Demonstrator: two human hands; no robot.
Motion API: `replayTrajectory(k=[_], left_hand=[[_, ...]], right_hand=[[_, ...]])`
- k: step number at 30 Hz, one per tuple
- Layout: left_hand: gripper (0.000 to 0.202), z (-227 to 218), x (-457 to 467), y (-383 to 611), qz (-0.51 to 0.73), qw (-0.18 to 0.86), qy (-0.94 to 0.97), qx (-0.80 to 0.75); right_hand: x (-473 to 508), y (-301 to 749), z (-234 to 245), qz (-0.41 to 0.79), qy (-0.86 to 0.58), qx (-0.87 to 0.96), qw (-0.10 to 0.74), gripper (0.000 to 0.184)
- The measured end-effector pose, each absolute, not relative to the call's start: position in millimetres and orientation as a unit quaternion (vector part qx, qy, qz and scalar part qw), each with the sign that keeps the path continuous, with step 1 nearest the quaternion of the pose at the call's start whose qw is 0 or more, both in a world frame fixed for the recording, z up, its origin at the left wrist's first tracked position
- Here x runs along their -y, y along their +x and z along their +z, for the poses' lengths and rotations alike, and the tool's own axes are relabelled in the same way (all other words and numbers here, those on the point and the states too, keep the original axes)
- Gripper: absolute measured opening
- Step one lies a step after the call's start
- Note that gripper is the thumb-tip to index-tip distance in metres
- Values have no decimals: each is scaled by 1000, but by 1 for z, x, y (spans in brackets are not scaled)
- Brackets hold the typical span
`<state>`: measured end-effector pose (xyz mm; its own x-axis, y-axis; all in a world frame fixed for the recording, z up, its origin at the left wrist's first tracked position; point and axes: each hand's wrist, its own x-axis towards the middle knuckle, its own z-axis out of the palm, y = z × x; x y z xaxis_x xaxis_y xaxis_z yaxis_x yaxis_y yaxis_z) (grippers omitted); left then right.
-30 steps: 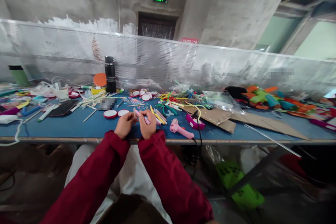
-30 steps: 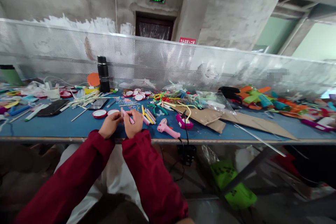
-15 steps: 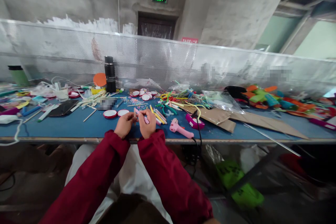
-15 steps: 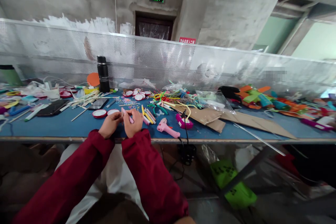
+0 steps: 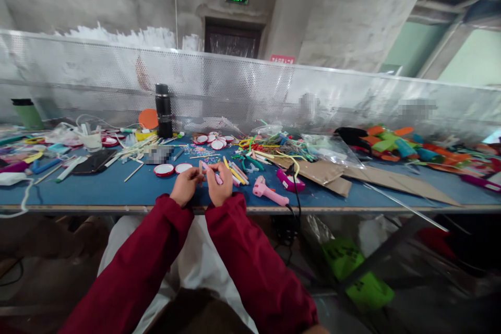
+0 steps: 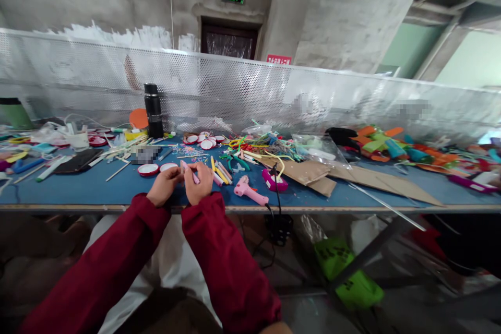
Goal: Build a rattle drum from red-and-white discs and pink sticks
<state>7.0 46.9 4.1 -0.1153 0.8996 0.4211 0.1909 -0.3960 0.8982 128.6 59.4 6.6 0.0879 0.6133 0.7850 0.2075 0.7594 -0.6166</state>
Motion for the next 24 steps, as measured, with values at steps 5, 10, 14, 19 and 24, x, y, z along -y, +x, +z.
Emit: replayTrajectory(k=[5,10,14,19,24], left_hand=[[11,4,-47,7,585,297,595,-464],[11,4,-46,7,579,291,600,-469],[9,6,-44,7,573,280,606,-476],[12,6,-44,8,567,280,604,-485],[17,4,-47,7,576,274,595,-490]], right_hand=[[-60,129,6,158,-315,659,664,12],[-59,128,8,151,-319,653,670,12],[-60,128,7,152,-321,656,665,14],[-68,128,1,136,-341,622,692,10],[-76,127,-3,148,-337,634,680,12]])
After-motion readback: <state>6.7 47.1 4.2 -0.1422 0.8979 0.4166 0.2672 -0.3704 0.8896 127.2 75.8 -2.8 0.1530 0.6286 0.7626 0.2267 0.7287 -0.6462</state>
